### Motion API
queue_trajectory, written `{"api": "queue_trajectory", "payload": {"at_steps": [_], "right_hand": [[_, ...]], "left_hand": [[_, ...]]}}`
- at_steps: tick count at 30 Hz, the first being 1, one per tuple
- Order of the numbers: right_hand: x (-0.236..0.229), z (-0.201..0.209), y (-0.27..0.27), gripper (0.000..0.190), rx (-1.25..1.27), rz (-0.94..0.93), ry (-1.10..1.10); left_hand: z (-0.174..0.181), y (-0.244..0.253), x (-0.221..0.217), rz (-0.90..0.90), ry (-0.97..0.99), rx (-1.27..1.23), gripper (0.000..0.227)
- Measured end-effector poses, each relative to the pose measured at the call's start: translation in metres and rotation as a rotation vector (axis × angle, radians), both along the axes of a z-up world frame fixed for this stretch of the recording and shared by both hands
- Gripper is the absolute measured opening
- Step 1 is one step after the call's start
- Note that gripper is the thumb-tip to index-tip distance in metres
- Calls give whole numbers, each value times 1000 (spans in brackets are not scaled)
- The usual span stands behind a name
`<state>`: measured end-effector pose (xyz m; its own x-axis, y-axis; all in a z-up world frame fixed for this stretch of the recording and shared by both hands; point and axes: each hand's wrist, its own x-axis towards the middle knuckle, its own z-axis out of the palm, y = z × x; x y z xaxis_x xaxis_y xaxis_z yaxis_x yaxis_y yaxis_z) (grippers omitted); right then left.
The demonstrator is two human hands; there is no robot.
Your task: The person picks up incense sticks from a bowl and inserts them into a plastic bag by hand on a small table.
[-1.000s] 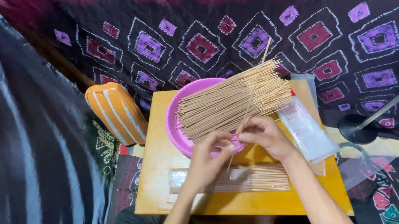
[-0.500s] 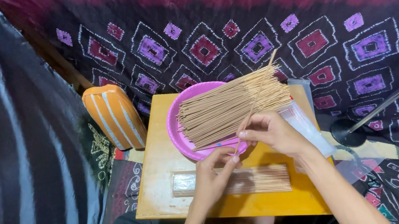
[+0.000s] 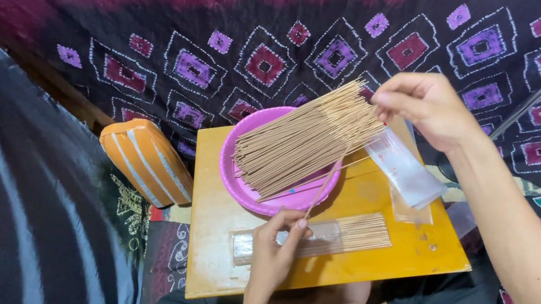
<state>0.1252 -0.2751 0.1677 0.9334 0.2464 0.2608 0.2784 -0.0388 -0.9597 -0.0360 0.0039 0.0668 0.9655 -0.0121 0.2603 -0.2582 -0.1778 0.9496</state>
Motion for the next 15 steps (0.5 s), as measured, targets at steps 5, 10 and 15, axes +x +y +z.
{"api": "queue_trajectory", "payload": {"at_steps": [5,10,15], "right_hand": [[-33,-35,16,17,108,-115,-99],[-84,-70,55,21,-30,226,165],[-93,-75,57,11,27,130,111]], "left_hand": [[0,-5,2,6,16,-36,18],[7,-13,2,-37,4,6,20],[16,-8,-4,7,15,83,16]]}}
